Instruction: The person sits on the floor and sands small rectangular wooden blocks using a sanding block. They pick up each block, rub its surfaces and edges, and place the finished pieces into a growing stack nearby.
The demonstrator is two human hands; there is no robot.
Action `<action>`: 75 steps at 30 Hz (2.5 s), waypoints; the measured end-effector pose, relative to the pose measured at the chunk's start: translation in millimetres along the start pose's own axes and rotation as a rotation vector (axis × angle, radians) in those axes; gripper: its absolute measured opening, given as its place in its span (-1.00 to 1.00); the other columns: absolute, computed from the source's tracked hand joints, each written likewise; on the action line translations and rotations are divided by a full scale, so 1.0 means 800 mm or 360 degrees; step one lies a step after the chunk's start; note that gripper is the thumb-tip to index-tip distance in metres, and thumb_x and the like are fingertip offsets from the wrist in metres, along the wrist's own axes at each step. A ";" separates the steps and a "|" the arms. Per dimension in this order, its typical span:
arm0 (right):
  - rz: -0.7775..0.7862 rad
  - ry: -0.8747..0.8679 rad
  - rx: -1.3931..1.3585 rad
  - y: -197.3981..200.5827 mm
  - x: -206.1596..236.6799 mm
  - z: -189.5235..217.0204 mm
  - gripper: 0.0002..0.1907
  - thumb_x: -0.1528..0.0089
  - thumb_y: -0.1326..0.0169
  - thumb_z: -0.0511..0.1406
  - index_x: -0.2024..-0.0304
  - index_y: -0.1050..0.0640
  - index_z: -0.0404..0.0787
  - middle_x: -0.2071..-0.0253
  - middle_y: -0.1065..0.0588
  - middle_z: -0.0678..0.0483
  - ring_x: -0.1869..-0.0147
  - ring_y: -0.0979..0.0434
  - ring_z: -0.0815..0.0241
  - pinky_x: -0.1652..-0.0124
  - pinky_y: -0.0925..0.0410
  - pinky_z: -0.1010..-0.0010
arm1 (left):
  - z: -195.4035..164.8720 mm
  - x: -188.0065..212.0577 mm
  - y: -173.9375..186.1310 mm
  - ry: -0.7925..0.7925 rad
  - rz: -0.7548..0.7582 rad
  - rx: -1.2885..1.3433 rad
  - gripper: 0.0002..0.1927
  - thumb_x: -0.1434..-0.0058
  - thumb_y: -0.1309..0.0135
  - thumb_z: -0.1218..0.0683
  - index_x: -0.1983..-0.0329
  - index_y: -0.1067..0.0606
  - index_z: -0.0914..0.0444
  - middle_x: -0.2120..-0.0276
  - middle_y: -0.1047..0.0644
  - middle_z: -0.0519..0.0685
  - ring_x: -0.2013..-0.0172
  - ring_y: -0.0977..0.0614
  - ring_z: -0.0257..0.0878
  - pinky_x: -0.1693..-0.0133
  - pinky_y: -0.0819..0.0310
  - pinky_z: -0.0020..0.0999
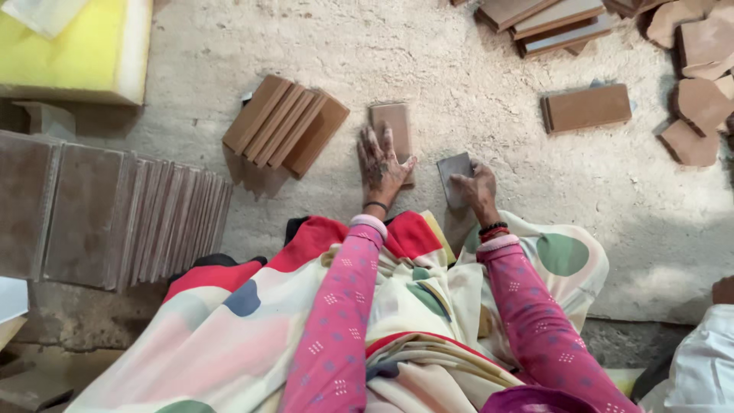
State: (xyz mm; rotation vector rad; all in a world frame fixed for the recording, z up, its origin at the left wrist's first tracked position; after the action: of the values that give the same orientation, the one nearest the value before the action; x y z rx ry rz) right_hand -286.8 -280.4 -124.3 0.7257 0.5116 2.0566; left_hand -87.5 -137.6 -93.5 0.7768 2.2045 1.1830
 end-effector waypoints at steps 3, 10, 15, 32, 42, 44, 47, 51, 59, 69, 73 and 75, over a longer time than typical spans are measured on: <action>0.0167 -0.0014 -0.0076 -0.004 -0.003 0.001 -0.64 -0.06 -0.40 -0.30 0.14 -0.62 -0.31 0.31 -0.63 0.00 0.35 -0.60 0.26 0.35 -0.45 0.41 | 0.020 -0.013 0.003 -0.0312 0.0193 0.0260 0.07 0.04 -0.34 -0.20 -0.49 -0.13 0.16 -0.43 -0.07 0.38 -0.44 -0.06 0.32 -0.40 0.12 0.14; 0.0130 0.0225 -0.1319 -0.014 -0.018 -0.001 -0.61 -0.06 -0.40 -0.45 0.10 -0.56 -0.37 0.23 -0.56 0.08 0.28 -0.60 0.29 0.31 -0.51 0.49 | 0.080 -0.005 0.017 -0.0643 0.0934 0.0239 0.02 0.05 -0.25 -0.01 -0.53 -0.14 0.11 -0.49 -0.21 0.12 -0.50 -0.14 -0.01 -0.49 0.09 -0.01; 0.0051 -0.0025 -0.0591 -0.034 -0.020 -0.015 -0.48 -0.08 -0.48 -0.37 0.06 -0.49 -0.48 0.22 -0.51 0.08 0.22 -0.49 0.29 0.31 -0.45 0.50 | 0.063 0.021 0.013 -0.0475 0.0673 0.0140 0.12 -0.05 -0.25 -0.32 -0.52 -0.05 0.28 -0.47 -0.15 0.14 -0.50 -0.09 -0.01 -0.45 0.19 0.09; -0.0201 0.0617 0.0369 -0.076 -0.070 0.092 -0.59 -0.10 -0.31 -0.08 0.12 -0.63 -0.19 0.37 -0.60 -0.10 0.40 -0.61 -0.05 0.40 -0.45 0.20 | 0.028 0.034 0.007 -0.0545 0.0371 -0.0192 0.12 -0.13 -0.03 -0.51 -0.48 -0.11 0.33 -0.46 -0.17 0.16 -0.51 -0.07 0.03 -0.42 0.22 0.34; -0.0094 0.0646 0.0177 -0.031 -0.005 0.002 -0.59 -0.12 -0.30 -0.09 0.16 -0.58 -0.25 0.41 -0.57 -0.13 0.39 -0.61 -0.03 0.36 -0.43 0.14 | 0.023 0.035 0.006 -0.0551 0.0308 -0.0178 0.10 -0.10 -0.02 -0.50 -0.47 -0.14 0.32 -0.45 -0.19 0.15 -0.49 -0.09 0.03 -0.40 0.21 0.34; -0.0118 0.0593 0.0157 -0.034 -0.004 0.012 -0.58 -0.12 -0.30 -0.08 0.17 -0.57 -0.26 0.41 -0.57 -0.13 0.38 -0.61 -0.04 0.36 -0.43 0.13 | 0.023 0.037 0.005 -0.0543 0.0340 -0.0149 0.10 -0.11 -0.04 -0.50 -0.46 -0.15 0.34 -0.45 -0.18 0.15 -0.49 -0.09 0.04 -0.41 0.20 0.34; -0.0153 0.0527 0.0538 -0.059 -0.038 0.058 -0.66 -0.15 -0.28 -0.11 0.26 -0.60 -0.24 0.50 -0.52 -0.16 0.42 -0.55 -0.13 0.38 -0.38 0.07 | 0.023 0.036 0.009 -0.0550 0.0307 -0.0164 0.06 -0.19 -0.04 -0.49 -0.47 -0.15 0.34 -0.46 -0.17 0.16 -0.51 -0.08 0.05 -0.44 0.20 0.33; -0.0350 0.0849 0.0576 -0.085 -0.086 0.116 -0.70 -0.18 -0.29 -0.10 0.33 -0.62 -0.21 0.48 -0.54 -0.15 0.38 -0.56 -0.15 0.35 -0.39 0.07 | 0.024 0.030 0.010 -0.0539 0.0377 -0.0290 0.09 -0.05 -0.05 -0.48 -0.44 -0.17 0.32 -0.43 -0.19 0.15 -0.49 -0.09 0.02 -0.40 0.18 0.32; -0.0138 0.0395 0.0390 -0.038 -0.014 0.003 -0.58 -0.13 -0.33 -0.02 0.36 -0.66 -0.26 0.60 -0.50 -0.08 0.58 -0.48 0.08 0.51 -0.37 0.22 | 0.024 0.037 0.003 -0.0562 0.0283 -0.0109 0.07 -0.14 0.00 -0.51 -0.46 -0.16 0.33 -0.45 -0.17 0.19 -0.49 -0.07 0.06 -0.42 0.19 0.32; -0.0295 0.0923 0.0552 -0.085 -0.086 0.133 -0.69 -0.16 -0.26 -0.08 0.27 -0.63 -0.16 0.52 -0.49 -0.17 0.45 -0.50 -0.20 0.44 -0.33 0.02 | 0.031 0.030 0.000 -0.0562 0.0380 -0.0161 0.07 -0.14 0.06 -0.53 -0.44 -0.17 0.31 -0.43 -0.19 0.17 -0.49 -0.07 0.06 -0.41 0.18 0.31; -0.0054 0.0637 0.0581 -0.067 -0.059 0.083 -0.66 -0.22 -0.22 -0.04 0.31 -0.61 -0.18 0.46 -0.51 -0.17 0.41 -0.52 -0.20 0.41 -0.33 0.00 | 0.034 0.028 -0.002 -0.0652 0.0211 -0.0170 0.13 -0.14 0.04 -0.56 -0.47 -0.15 0.35 -0.44 -0.20 0.17 -0.49 -0.08 0.07 -0.41 0.17 0.31; -0.0107 0.0634 0.0663 -0.042 -0.029 0.042 -0.66 -0.11 -0.29 -0.08 0.42 -0.58 -0.22 0.48 -0.51 -0.18 0.39 -0.53 -0.18 0.38 -0.36 0.03 | 0.033 0.027 -0.006 -0.0671 0.0244 -0.0160 0.18 -0.03 0.00 -0.57 -0.44 -0.15 0.35 -0.42 -0.21 0.18 -0.46 -0.10 0.08 -0.38 0.16 0.30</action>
State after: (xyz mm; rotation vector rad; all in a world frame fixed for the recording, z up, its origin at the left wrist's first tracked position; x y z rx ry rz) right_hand -234.3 -278.6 -126.5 0.5185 1.1995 2.0585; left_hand -86.4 -110.1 -114.0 1.0591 1.7539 1.0742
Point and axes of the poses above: each hand's wrist, its own x-axis away from the middle knuckle, its own y-axis out of the back of the hand, z = x × y, the point moved 3 cm from there along -x, towards the middle knuckle
